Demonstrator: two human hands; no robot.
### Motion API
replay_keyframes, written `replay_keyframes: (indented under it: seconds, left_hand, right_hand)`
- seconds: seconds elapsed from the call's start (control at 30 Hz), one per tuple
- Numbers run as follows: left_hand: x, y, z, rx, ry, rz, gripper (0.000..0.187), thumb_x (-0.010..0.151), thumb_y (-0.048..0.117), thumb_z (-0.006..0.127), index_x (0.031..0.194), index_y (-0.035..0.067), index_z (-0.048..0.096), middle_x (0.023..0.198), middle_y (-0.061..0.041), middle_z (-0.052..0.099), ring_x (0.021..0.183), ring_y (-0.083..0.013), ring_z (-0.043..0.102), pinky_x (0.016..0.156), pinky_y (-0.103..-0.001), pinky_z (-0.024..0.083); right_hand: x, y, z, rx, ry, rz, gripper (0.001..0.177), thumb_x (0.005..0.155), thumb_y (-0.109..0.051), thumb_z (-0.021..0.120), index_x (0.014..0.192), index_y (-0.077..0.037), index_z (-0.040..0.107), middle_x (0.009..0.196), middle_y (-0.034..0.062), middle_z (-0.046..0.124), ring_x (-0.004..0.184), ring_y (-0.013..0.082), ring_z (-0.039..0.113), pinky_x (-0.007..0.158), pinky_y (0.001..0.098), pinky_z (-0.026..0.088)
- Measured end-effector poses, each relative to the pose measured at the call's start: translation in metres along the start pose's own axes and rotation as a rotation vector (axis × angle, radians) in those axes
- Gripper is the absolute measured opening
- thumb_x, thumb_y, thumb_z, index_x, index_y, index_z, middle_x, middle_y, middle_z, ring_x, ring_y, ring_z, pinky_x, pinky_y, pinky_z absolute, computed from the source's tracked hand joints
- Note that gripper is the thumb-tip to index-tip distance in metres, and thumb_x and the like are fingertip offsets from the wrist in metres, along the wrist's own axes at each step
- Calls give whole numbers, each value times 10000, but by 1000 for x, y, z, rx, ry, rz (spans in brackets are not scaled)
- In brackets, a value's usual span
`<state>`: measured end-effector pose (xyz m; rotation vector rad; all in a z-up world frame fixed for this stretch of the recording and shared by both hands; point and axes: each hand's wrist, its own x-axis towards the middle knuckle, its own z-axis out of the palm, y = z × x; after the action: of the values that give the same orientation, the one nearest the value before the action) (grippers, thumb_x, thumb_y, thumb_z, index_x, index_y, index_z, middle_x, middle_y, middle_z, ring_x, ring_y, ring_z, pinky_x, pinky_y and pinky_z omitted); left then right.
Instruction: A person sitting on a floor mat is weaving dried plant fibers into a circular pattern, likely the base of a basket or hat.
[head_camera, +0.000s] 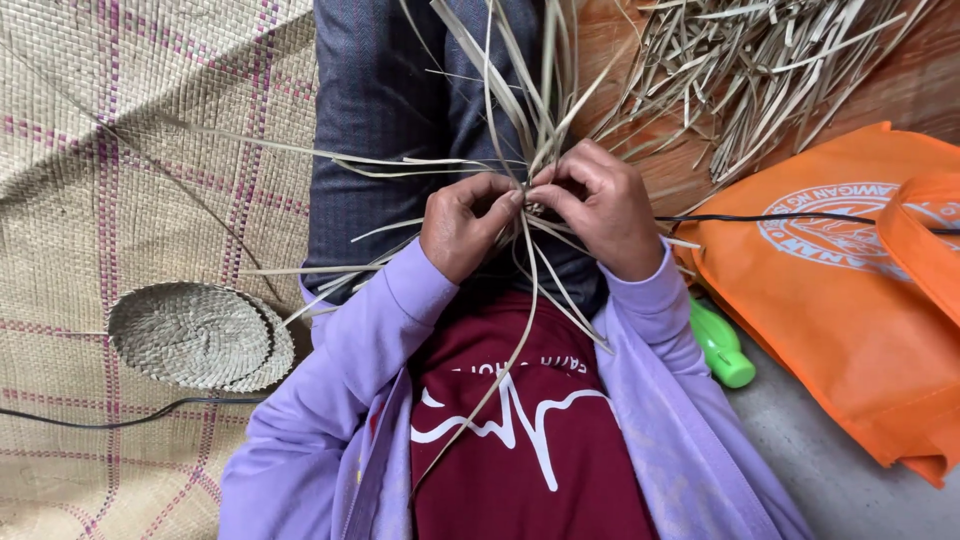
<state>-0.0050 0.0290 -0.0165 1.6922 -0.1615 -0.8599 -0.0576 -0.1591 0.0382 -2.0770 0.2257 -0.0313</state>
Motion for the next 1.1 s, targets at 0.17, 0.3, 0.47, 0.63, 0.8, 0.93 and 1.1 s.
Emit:
replay_keyframes:
  seconds: [0.17,0.3,0.47,0.63,0.8,0.93,1.1]
  left_hand:
    - [-4,16,-6,52,10,81,113,933,186,771,1029,144,813,852,-93,787,875,-312,779,758,-386,619]
    - [2,-6,0,25,-4,-39,135,903,236,781,1004,157,827,832,-97,794,872,-284,781,755,-396,611]
    - [2,7,-1,41,-39,-110,158,893,290,761,947,161,834,753,-87,780,792,-272,773,726,-386,597]
    - [4,11,0,48,-30,-100,142,881,287,760,914,167,827,730,-71,774,767,-285,770,715,-381,604]
    - [3,9,0,106,-53,-14,161,918,316,739,929,173,812,791,-112,771,829,-358,756,740,-421,602]
    - [0,16,1,127,-44,43,144,935,269,749,930,136,806,785,-135,764,821,-394,748,725,-429,604]
    - [3,13,3,65,-2,20,183,861,269,815,845,90,777,755,-158,755,799,-378,756,711,-428,593]
  right_hand:
    - [-7,8,9,6,41,-27,228,939,-112,871,863,-11,681,823,112,630,743,314,691,680,369,533]
    - [-10,2,10,-110,24,-256,153,851,-48,901,903,-68,759,790,101,596,733,337,654,667,420,547]
    - [-33,29,11,-151,9,-390,106,906,-26,823,1003,-67,813,1049,103,732,951,301,703,834,392,588]
    - [-32,28,3,-108,-21,-383,171,939,53,742,1053,-50,817,1127,109,756,1023,317,718,881,406,599]
    - [-30,42,12,-84,168,-209,73,943,-8,795,969,-72,819,928,53,735,811,257,732,744,359,612]
    - [-10,21,19,-160,196,-198,166,933,-35,860,874,-21,705,864,85,680,761,304,727,687,391,601]
    - [-8,11,15,-56,137,-98,173,930,3,853,901,-26,684,817,96,626,765,334,710,676,414,568]
